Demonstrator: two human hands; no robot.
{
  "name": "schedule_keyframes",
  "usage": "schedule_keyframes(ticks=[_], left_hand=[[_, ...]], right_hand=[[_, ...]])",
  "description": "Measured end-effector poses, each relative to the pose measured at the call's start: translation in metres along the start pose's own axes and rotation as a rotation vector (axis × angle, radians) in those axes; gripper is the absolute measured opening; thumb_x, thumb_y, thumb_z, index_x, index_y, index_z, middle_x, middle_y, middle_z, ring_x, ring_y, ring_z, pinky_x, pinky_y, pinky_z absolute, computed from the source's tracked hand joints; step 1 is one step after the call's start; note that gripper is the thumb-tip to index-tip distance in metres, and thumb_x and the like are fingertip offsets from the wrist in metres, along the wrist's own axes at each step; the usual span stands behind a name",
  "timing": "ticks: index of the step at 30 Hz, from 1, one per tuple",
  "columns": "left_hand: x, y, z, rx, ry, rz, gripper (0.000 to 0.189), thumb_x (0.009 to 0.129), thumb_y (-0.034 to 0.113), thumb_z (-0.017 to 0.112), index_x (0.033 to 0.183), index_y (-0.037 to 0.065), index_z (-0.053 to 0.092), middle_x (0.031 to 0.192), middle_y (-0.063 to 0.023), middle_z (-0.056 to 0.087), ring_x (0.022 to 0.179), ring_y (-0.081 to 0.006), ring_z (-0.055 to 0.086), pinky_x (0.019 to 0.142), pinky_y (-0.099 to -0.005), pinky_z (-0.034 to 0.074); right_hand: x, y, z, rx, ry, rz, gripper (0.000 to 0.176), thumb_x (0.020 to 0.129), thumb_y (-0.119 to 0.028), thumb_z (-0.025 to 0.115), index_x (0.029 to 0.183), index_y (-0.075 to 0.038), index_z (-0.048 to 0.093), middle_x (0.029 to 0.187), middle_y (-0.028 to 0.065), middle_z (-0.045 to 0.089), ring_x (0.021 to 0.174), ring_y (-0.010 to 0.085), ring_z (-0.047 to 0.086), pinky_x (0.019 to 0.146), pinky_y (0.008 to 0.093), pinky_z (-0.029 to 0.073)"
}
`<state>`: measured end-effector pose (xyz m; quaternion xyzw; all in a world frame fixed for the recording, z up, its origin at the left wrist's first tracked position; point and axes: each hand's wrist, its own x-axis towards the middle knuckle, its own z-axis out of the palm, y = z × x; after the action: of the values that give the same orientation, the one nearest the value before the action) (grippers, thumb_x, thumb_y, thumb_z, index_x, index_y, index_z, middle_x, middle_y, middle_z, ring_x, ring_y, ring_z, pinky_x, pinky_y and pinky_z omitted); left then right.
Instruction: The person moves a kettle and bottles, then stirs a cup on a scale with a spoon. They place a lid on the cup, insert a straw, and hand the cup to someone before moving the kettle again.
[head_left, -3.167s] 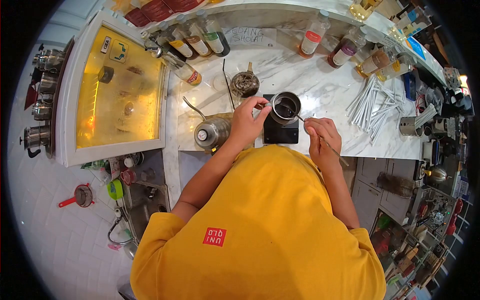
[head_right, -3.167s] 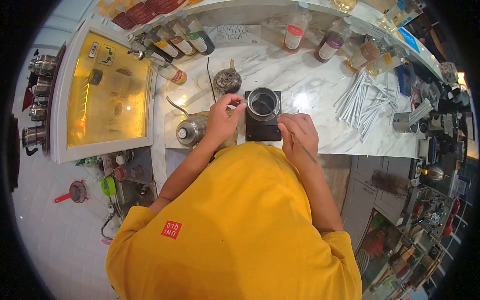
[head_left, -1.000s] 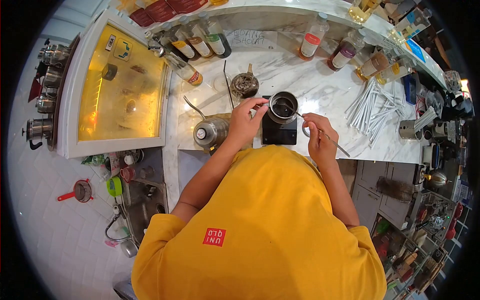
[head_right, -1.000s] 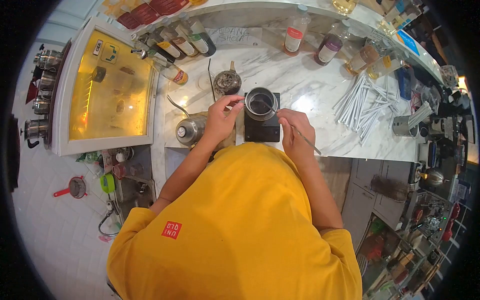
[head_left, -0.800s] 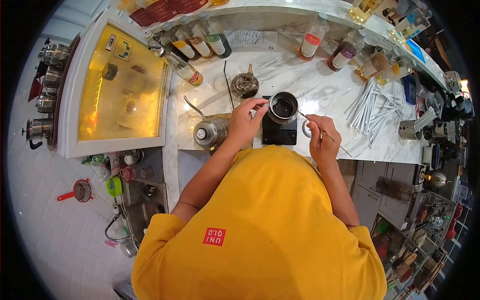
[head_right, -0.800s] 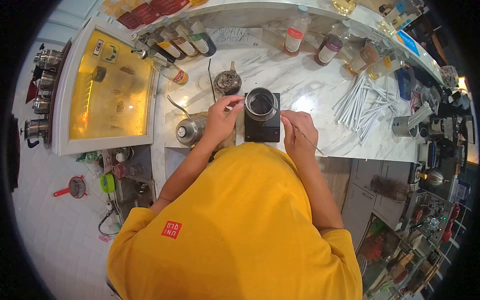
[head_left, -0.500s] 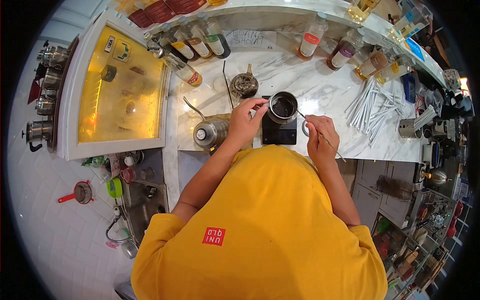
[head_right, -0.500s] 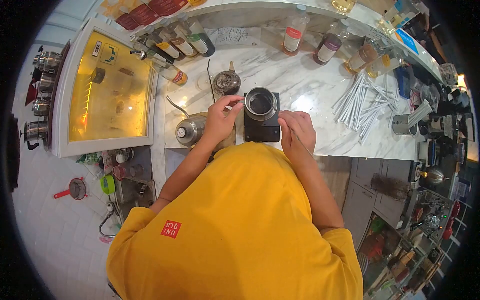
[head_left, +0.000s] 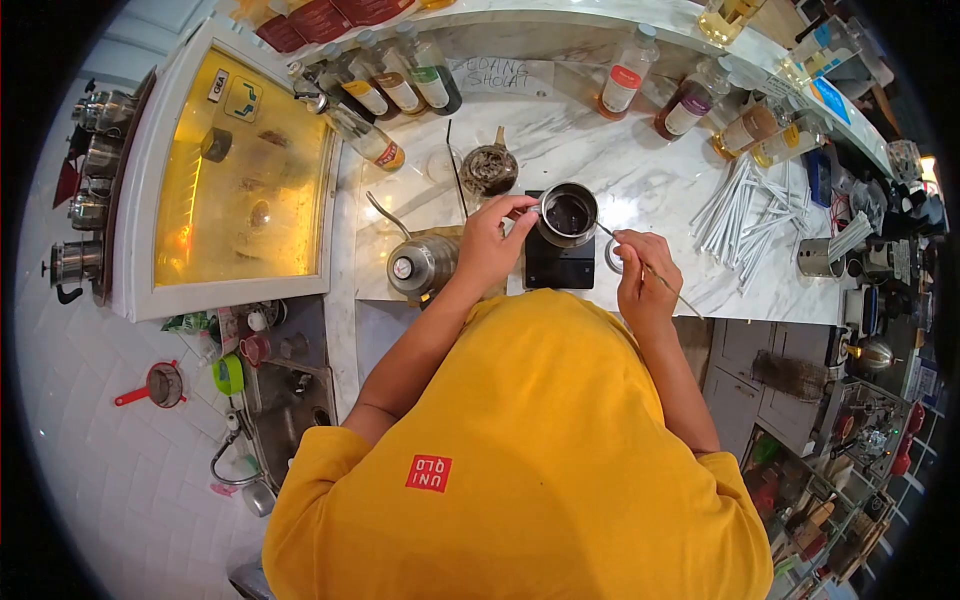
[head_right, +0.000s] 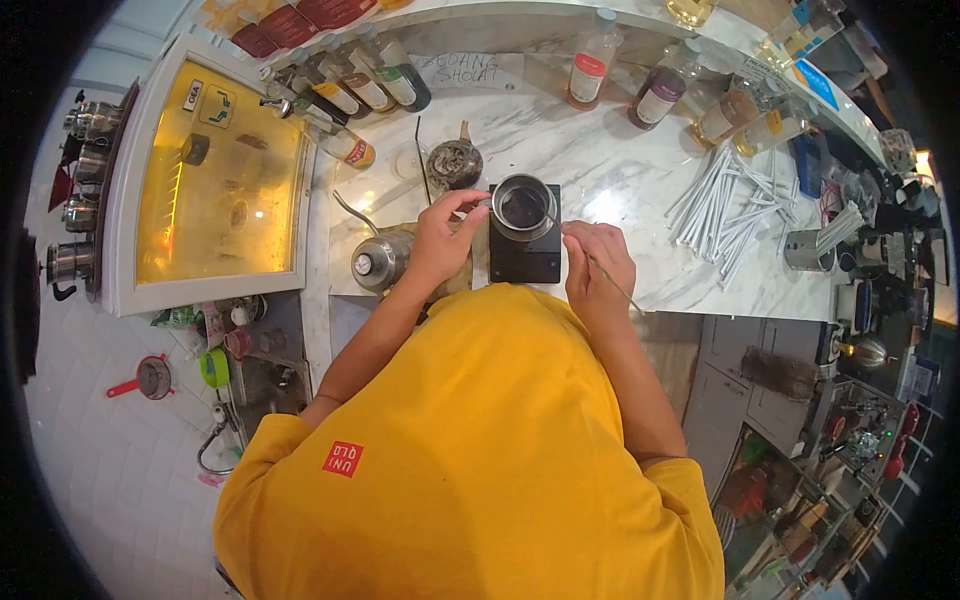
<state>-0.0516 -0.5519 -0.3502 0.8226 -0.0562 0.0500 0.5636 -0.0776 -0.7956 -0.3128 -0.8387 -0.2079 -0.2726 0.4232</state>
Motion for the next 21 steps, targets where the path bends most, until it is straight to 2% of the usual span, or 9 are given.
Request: schedule_keyframes(ticks=[4,15,21], left_hand=[[0.0000,-0.0008,-0.0003,0.002,0.004,0.012,0.020,0.098,0.013,0.069,0.116,0.003,0.072,0.108,-0.0086,0.074,0.092,-0.0174,0.068,0.082,-0.0303,0.053],[-0.0008,0.0012,0.0021,0.015,0.014,0.008,0.020,0.098,0.012,0.070,0.115,0.003,0.072,0.108,-0.0089,0.074,0.092,-0.0178,0.068,0.084,-0.0312,0.053],[0.0005,0.0057,0.0013,0.059,0.005,-0.004,0.019,0.098,0.015,0.069,0.113,0.003,0.072,0.105,-0.0093,0.075,0.091,-0.0198,0.069,0.081,-0.0326,0.053]], right_hand=[[-0.0064,0.0035,0.0000,0.062,0.030,0.055,0.008,0.094,0.003,0.068,0.102,0.000,0.069,0.098,0.0128,0.075,0.084,0.0321,0.068,0.079,0.0372,0.055],[-0.0095,0.0031,0.0012,0.131,-0.036,0.127,0.006,0.097,0.001,0.066,0.103,0.000,0.068,0.101,0.0135,0.075,0.085,0.0312,0.069,0.076,0.0365,0.055],[-0.0087,0.0013,0.0014,0.128,-0.051,0.141,0.007,0.098,-0.001,0.066,0.104,-0.001,0.068,0.102,0.0132,0.075,0.085,0.0299,0.069,0.074,0.0365,0.055]])
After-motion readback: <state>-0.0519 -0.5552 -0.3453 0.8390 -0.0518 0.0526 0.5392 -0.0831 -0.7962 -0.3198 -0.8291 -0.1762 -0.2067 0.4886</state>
